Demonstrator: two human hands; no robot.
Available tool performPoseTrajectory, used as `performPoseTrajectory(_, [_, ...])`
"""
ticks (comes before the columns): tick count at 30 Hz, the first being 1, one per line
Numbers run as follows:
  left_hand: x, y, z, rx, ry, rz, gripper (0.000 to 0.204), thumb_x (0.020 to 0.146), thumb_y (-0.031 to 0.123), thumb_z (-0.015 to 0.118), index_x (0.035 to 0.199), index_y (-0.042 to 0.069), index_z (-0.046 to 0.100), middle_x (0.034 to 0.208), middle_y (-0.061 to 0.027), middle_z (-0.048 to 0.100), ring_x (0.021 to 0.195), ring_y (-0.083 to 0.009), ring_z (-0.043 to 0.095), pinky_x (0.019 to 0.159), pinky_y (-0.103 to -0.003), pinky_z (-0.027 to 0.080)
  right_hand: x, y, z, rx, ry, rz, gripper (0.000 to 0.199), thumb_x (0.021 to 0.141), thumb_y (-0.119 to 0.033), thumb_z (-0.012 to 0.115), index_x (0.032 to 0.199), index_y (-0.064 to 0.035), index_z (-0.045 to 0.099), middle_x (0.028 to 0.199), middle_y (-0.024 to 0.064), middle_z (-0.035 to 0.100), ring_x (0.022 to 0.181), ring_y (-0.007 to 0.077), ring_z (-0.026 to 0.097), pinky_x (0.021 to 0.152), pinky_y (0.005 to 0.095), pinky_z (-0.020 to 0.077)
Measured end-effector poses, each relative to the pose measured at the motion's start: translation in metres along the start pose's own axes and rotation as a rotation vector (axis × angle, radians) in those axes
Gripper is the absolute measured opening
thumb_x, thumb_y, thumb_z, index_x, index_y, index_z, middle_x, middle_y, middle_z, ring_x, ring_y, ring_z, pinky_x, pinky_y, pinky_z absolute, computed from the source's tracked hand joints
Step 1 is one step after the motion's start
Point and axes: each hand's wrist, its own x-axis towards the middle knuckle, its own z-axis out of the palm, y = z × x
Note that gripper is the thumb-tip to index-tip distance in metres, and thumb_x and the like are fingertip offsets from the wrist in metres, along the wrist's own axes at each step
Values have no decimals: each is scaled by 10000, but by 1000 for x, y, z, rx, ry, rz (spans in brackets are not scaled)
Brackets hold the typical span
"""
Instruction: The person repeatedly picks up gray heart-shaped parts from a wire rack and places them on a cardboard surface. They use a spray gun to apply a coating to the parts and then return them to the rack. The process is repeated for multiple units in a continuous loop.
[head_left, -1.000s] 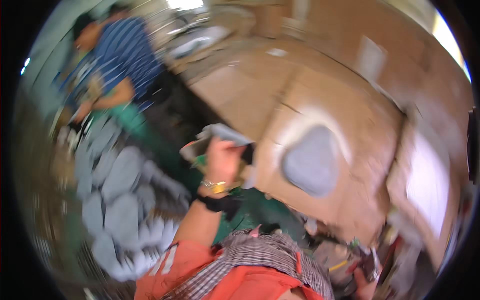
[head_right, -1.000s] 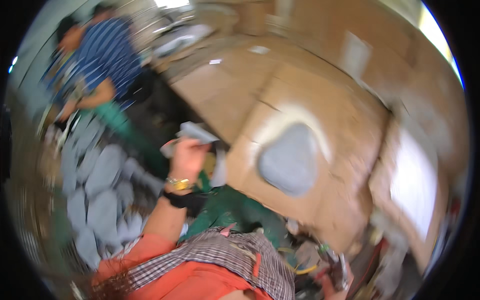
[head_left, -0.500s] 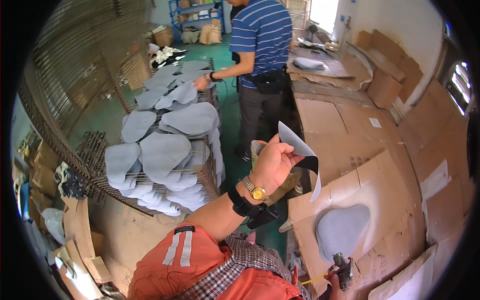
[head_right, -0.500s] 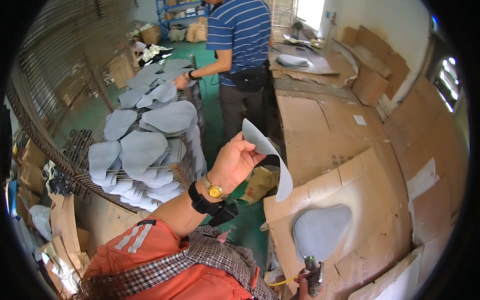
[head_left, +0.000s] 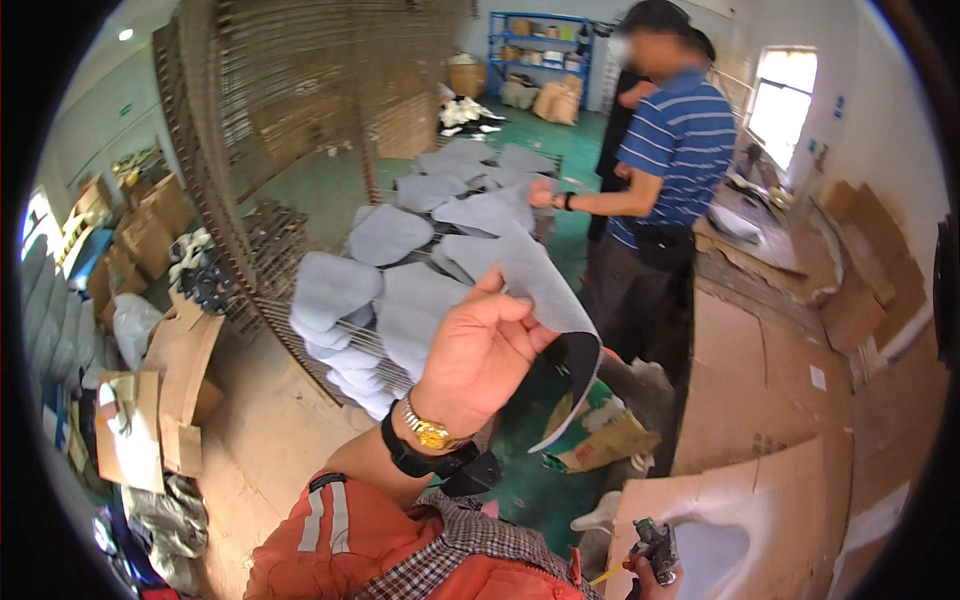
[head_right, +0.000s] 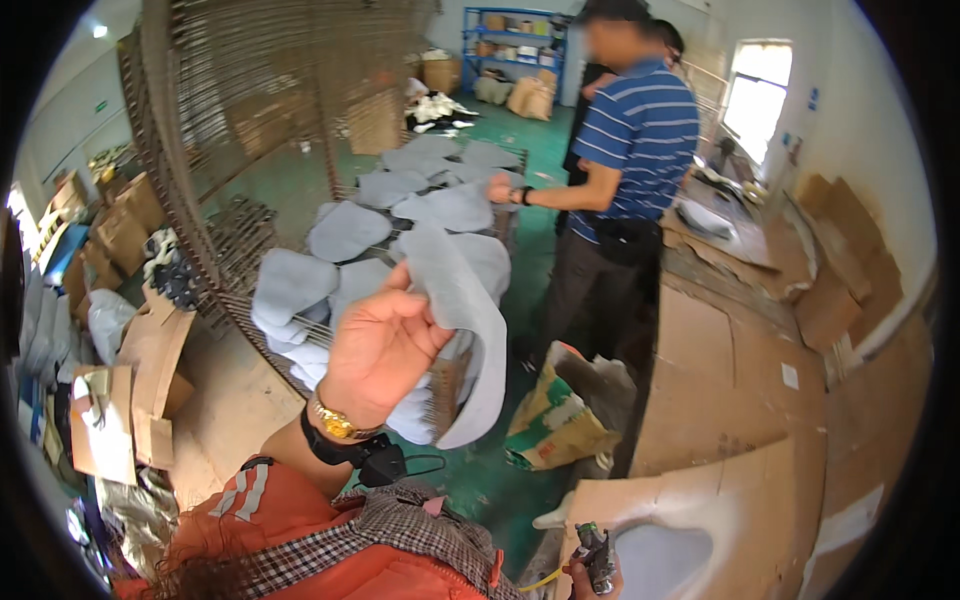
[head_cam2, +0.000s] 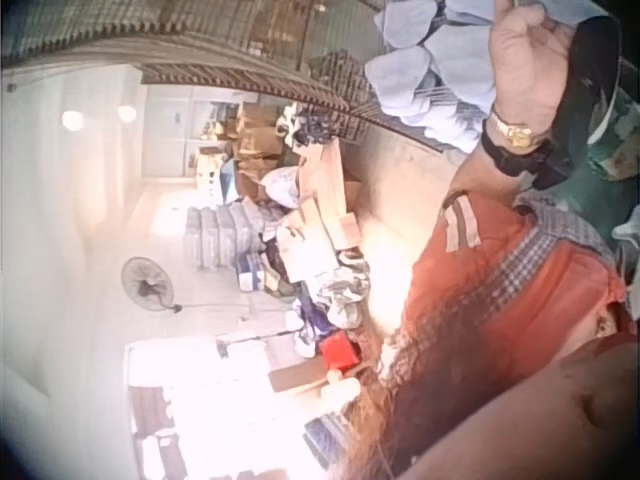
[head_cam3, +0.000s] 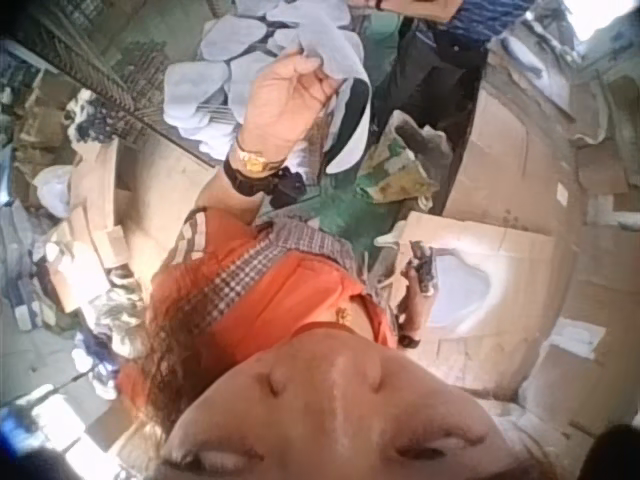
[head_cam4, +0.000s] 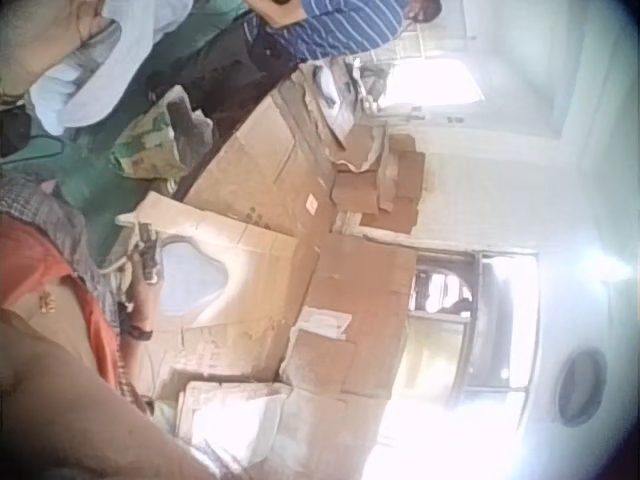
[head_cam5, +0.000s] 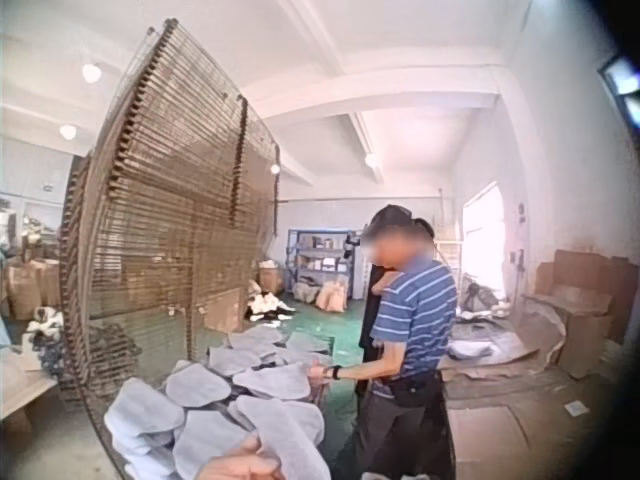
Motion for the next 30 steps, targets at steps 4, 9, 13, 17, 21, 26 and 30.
performPoseTrajectory(4, [-30,68,-4,68,36,214,393,810,-57,454,1188,42,488,1091,-94,600,966,-233,605,857,-368,500,13,-24,43,153,-148,-233,323,843,-159,638,1145,-58,586,879,-3,616,540,70,477,437,206,358])
performPoseTrajectory(9, [-69,138,-12,146,80,437,416,831,-56,443,1242,12,459,1139,-142,575,994,-262,594,846,-354,520,33,-27,82,107,-330,-290,271,847,-138,634,1088,-20,593,954,37,619,829,108,569,674,233,466])
performPoseTrajectory(13, [-102,178,-25,221,198,627,505,840,-44,433,1332,59,381,1150,-101,554,1014,-231,568,851,-355,493,52,-18,102,86,-494,-308,362,771,6,640,1113,45,526,867,85,624,764,168,629,731,305,522])
performPoseTrajectory(17, [-127,209,-43,252,253,736,488,849,-43,432,1323,62,389,1149,-91,552,1020,-222,566,860,-356,494,61,-8,117,148,-579,-322,380,773,-3,648,1124,49,514,861,78,618,770,166,627,742,303,525])
performPoseTrajectory(21, [-144,226,-57,244,307,817,460,844,-55,446,1293,40,408,1150,-87,554,1014,-213,570,869,-347,492,57,-8,122,110,-580,-323,365,779,-1,645,1117,45,513,848,68,612,774,160,624,741,296,524])
performPoseTrajectory(26, [-154,241,-65,255,307,841,379,850,-55,459,1219,27,470,1117,-80,590,1026,-201,574,895,-340,479,49,-8,127,65,-567,-307,357,784,-8,665,1116,13,535,828,28,597,750,115,589,705,250,489])
performPoseTrajectory(30, [-154,253,-77,216,327,836,365,847,-57,464,1203,24,478,1114,-80,594,1032,-202,572,920,-353,463,40,-12,133,79,-537,-281,340,782,-13,668,1097,8,542,818,25,592,742,115,588,702,247,486])
